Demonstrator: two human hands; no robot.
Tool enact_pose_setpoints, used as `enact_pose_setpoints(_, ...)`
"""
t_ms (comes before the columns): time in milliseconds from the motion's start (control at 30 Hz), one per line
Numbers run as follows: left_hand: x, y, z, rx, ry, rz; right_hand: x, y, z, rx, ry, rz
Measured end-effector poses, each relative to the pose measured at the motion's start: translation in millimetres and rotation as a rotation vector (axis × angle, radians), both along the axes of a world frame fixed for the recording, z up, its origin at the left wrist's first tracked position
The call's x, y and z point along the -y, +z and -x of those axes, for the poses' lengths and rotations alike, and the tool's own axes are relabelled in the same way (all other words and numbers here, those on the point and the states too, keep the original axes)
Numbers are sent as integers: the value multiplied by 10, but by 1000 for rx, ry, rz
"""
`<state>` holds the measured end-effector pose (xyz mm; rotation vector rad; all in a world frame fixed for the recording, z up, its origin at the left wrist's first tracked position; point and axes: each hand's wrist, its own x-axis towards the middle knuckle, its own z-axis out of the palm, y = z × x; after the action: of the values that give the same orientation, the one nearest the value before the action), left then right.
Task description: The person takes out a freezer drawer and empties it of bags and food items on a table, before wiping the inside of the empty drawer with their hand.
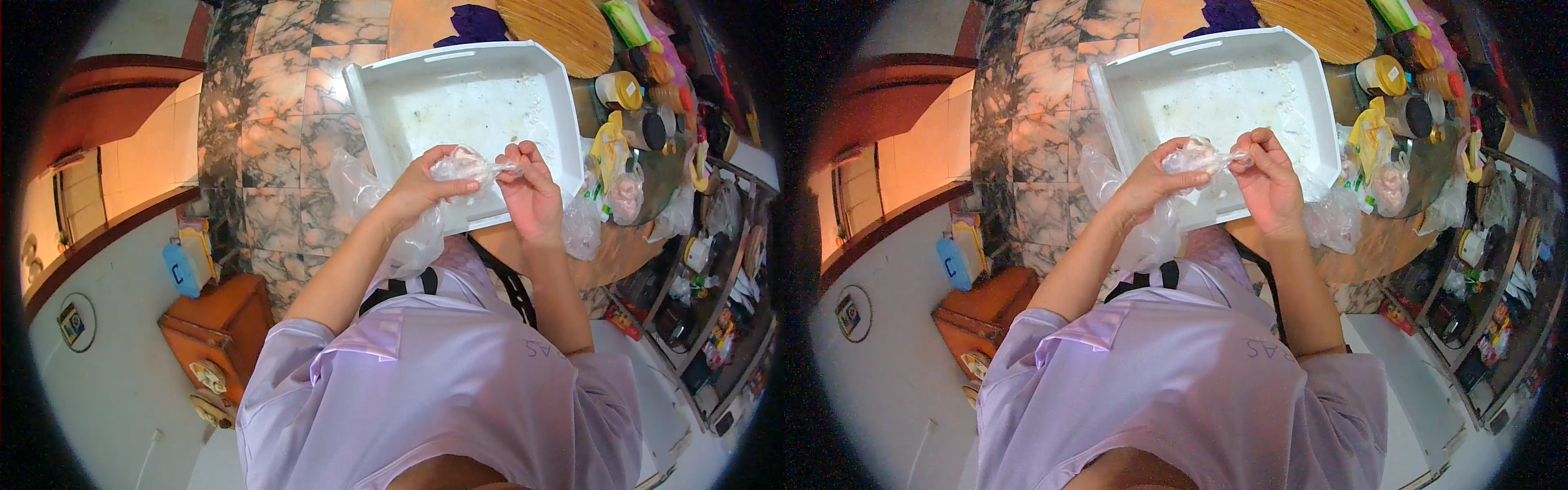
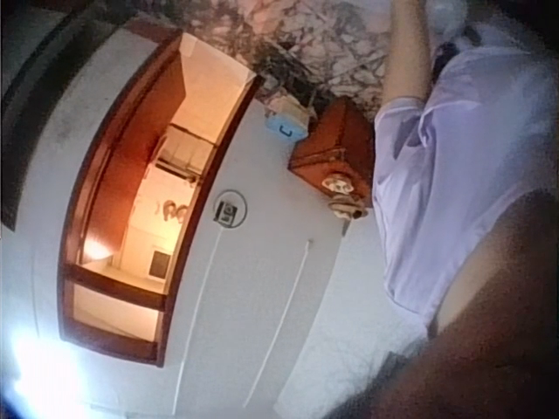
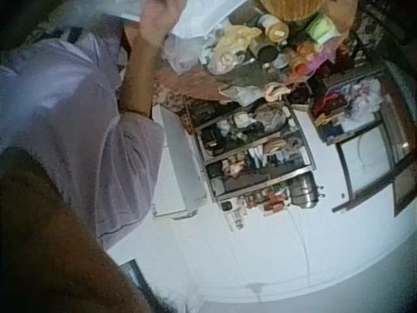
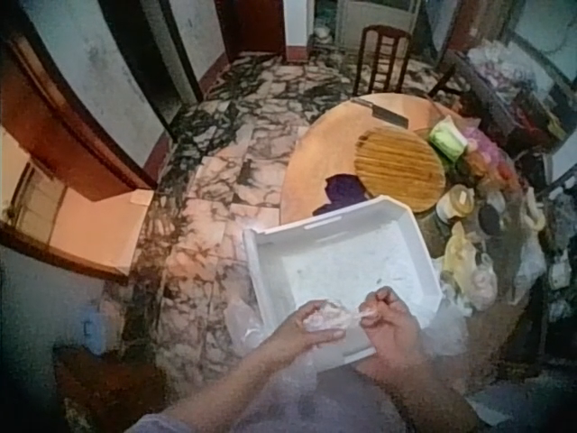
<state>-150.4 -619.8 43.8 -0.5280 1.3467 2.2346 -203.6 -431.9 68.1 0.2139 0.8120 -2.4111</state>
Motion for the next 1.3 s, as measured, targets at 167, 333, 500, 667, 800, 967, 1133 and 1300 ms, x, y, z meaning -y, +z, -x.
enact_pose_setpoints(167, 31, -4, 35, 70, -28, 39, -55, 55, 43, -19, -117, -187)
enact_pose_setpoints(333, -6, 19, 33, 103, 95, 108, -109, 155, 22, -180, -9, -231)
enact_pose_setpoints(500, -21, 32, 49, 97, 242, -109, 66, 421, -193, -356, 291, -488)
enact_pose_setpoints(667, -46, 28, 51, 128, 278, -146, 277, 450, -384, -483, 411, -574)
enact_pose_setpoints(800, -35, -20, 42, 93, 255, -187, 241, 436, -421, -493, 452, -625)
enact_pose_setpoints(967, -53, -46, 32, 76, 273, -152, 151, 455, -425, -472, 523, -658)
enact_pose_setpoints(1133, -103, -58, 31, 88, 301, -129, 90, 440, -422, -506, 537, -674)
enact_pose_setpoints(1300, -71, 12, 34, 33, 246, -92, 82, 610, -310, -202, 419, -831)
